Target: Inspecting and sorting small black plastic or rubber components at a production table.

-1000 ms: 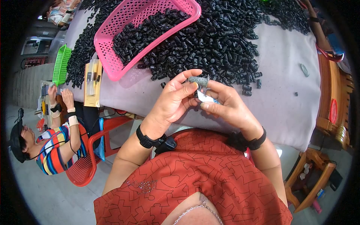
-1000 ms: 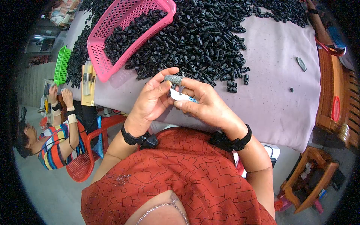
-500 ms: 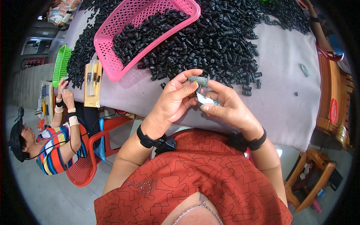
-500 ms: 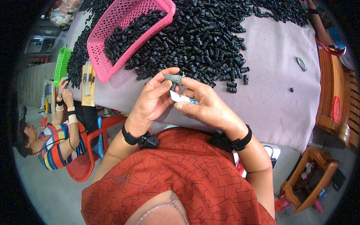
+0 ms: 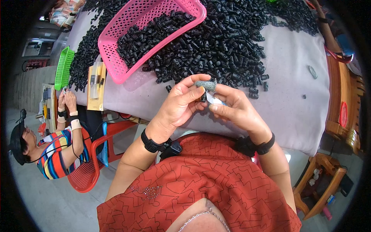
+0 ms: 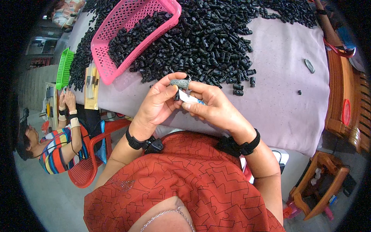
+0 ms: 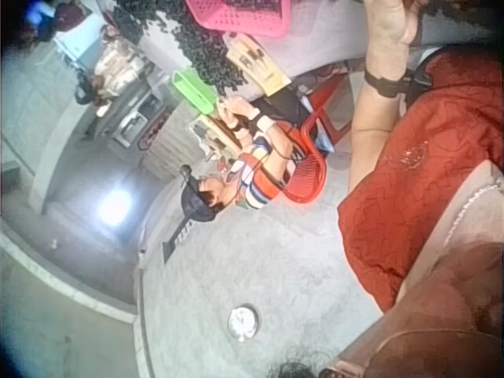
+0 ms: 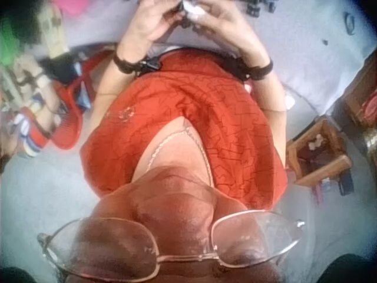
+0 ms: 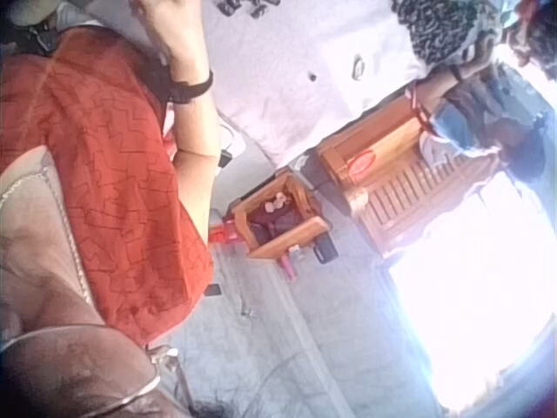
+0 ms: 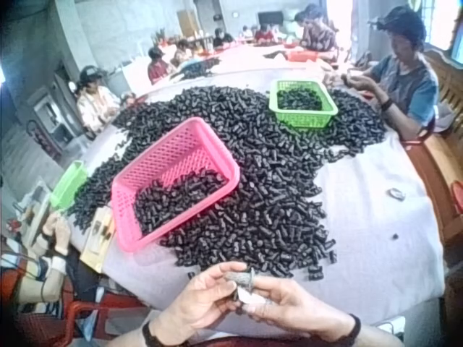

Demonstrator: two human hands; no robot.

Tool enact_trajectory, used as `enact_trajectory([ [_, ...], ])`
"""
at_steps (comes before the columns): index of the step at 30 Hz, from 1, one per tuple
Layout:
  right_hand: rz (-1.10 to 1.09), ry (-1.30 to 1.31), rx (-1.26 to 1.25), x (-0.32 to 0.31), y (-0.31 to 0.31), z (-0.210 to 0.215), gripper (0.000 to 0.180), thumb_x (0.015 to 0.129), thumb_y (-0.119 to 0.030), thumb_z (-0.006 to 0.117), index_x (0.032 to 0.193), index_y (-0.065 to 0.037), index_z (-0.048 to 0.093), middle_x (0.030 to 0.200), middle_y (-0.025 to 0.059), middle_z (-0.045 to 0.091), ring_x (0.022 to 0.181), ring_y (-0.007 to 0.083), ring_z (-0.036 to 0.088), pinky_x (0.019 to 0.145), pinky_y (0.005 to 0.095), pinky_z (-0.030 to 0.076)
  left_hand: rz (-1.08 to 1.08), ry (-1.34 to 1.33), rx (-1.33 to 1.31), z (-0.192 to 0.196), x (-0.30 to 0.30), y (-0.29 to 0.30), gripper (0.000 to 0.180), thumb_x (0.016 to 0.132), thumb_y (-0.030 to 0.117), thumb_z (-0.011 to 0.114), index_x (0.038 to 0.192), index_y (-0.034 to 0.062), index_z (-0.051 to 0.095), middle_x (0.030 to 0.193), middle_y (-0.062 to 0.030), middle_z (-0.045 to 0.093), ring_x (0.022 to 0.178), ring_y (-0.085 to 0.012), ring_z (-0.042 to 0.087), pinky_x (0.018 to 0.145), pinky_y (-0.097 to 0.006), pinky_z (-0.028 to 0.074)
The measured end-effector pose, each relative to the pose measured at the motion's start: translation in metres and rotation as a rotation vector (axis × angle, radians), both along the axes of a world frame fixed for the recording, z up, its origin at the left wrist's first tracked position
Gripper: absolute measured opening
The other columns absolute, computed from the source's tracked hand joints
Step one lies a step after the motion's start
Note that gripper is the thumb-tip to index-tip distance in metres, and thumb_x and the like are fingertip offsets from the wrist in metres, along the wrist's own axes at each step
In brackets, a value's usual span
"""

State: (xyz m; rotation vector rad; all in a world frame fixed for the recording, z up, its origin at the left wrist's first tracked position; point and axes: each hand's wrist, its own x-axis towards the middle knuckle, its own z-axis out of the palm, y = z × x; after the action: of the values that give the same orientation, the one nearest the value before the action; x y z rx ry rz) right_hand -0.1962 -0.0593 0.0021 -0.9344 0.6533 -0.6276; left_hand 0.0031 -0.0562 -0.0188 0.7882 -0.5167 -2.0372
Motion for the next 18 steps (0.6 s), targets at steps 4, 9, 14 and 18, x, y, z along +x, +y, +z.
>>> enact_trajectory([
  [4,-0.032,0.003,-0.016,0.0,0.0,-0.006,0.031,0.092,-0.014,0.062,0.121,-0.003,0.057,0.079,-0.0037,0.058,0.061,0.0014,0.046,0.051,0.0178,0.036,-0.01,0.013,0.021,0.003,-0.001,0.0,0.033,0.093,0.013,0.062,0.125,0.0044,0.055,0.098,-0.0046,0.066,0.075,-0.0118,0.066,0.066,-0.024,0.058],
  [9,-0.161,0.064,-0.004,-0.002,-0.001,-0.007,0.029,0.092,-0.012,0.061,0.118,0.0,0.058,0.073,-0.0041,0.056,0.058,0.0019,0.045,0.05,0.0177,0.035,0.019,-0.035,-0.009,0.003,0.013,-0.005,0.031,0.095,0.014,0.059,0.122,0.0006,0.057,0.095,-0.0061,0.066,0.075,-0.0129,0.066,0.065,-0.023,0.057],
  [14,-0.168,0.058,0.03,-0.004,0.0,-0.005,0.024,0.092,-0.01,0.06,0.114,0.0,0.059,0.069,-0.0043,0.054,0.056,0.0016,0.044,0.05,0.0173,0.034,0.085,-0.064,-0.038,0.008,0.014,-0.006,0.023,0.094,0.017,0.062,0.111,0.002,0.062,0.094,-0.0062,0.064,0.075,-0.0113,0.061,0.06,-0.02,0.05],
  [18,-0.134,0.094,0.015,-0.003,0.002,0.0,0.018,0.092,-0.01,0.06,0.108,-0.001,0.06,0.069,-0.0047,0.053,0.056,0.0015,0.044,0.05,0.0172,0.034,0.03,0.056,-0.062,0.002,0.016,-0.005,0.018,0.093,0.019,0.063,0.103,0.0036,0.064,0.095,-0.0064,0.064,0.071,-0.0097,0.057,0.057,-0.019,0.044],
])
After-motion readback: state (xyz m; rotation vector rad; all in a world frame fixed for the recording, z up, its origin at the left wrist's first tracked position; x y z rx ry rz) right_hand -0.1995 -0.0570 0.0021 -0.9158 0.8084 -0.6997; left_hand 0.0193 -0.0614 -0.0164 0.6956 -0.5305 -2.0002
